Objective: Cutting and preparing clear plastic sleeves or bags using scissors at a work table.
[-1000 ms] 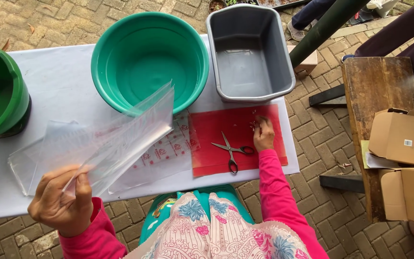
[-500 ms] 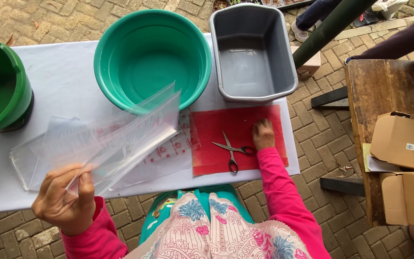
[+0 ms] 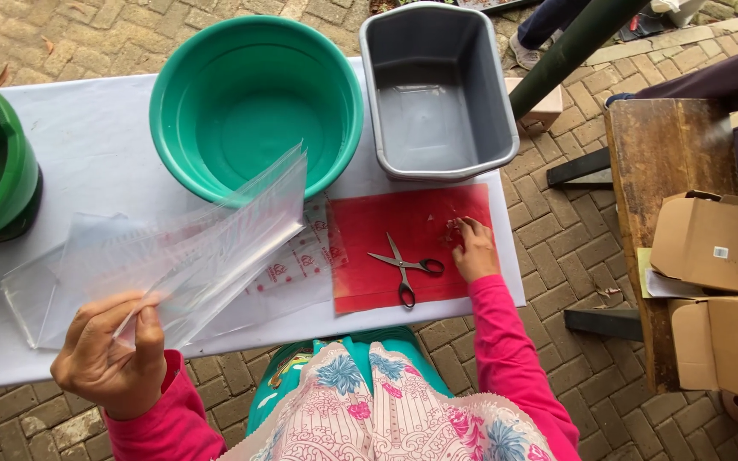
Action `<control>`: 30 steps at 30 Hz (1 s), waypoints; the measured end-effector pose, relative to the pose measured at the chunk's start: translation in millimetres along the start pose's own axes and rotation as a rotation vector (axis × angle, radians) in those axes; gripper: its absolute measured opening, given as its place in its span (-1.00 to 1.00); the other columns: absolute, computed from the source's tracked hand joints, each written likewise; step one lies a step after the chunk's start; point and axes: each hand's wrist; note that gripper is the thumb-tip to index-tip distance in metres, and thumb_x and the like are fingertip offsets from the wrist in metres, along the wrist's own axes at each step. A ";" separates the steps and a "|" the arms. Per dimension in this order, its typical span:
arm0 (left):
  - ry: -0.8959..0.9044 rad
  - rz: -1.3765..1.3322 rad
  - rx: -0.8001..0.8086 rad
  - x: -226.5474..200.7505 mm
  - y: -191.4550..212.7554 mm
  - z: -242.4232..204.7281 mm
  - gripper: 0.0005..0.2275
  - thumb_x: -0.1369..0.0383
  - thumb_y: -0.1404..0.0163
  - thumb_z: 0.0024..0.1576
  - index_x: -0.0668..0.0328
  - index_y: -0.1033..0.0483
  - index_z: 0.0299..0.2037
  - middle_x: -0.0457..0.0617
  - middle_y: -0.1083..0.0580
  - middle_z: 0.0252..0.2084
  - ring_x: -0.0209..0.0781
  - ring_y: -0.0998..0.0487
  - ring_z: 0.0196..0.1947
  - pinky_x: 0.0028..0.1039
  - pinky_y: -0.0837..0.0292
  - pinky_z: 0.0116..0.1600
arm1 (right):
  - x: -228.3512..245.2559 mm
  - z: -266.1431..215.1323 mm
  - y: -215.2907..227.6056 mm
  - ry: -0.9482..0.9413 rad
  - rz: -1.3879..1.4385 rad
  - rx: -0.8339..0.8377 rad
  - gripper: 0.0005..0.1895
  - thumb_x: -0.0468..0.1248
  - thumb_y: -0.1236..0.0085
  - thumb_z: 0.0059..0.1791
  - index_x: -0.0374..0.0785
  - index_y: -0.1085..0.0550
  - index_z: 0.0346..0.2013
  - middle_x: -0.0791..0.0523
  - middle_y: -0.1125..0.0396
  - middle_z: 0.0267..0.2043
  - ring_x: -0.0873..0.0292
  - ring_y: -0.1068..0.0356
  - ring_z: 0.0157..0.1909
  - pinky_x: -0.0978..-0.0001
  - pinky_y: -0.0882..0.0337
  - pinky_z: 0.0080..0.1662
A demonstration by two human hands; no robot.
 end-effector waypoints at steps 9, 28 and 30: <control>0.020 -0.048 0.003 -10.4 -10.6 6.3 -0.95 0.53 -0.12 0.28 0.38 -0.61 -0.19 0.08 -0.60 -0.20 -0.25 -0.58 -0.25 -0.56 -0.49 -0.08 | 20.8 29.0 -13.1 0.115 0.034 0.051 -0.46 -0.46 -0.11 -0.12 -0.16 -0.49 0.17 -0.04 -0.32 0.19 -0.16 -0.27 0.19 0.08 -0.36 0.15; 0.017 -0.049 0.015 -4.0 -20.3 7.0 -0.98 0.57 -0.13 0.28 0.39 -0.59 -0.18 0.08 -0.59 -0.17 -0.25 -0.60 -0.20 -0.56 -0.51 -0.02 | 6.2 32.2 0.3 0.097 0.076 0.268 -0.23 -0.51 0.01 -0.22 -0.20 -0.31 0.32 -0.03 -0.18 0.38 -0.16 -0.12 0.36 0.09 -0.20 0.30; -0.003 -0.095 0.034 -1.6 -22.1 6.7 -0.98 0.58 -0.12 0.33 0.39 -0.60 -0.15 0.06 -0.60 -0.16 -0.26 -0.60 -0.20 -0.57 -0.51 0.00 | 3.5 32.6 -15.5 0.193 -0.052 0.258 -0.36 -0.42 -0.08 -0.12 -0.16 -0.36 0.29 -0.01 -0.21 0.37 -0.11 -0.12 0.36 0.04 -0.20 0.23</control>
Point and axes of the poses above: each hand's wrist, its own z-axis towards the middle knuckle, its own y-axis out of the back of the hand, x = y × z
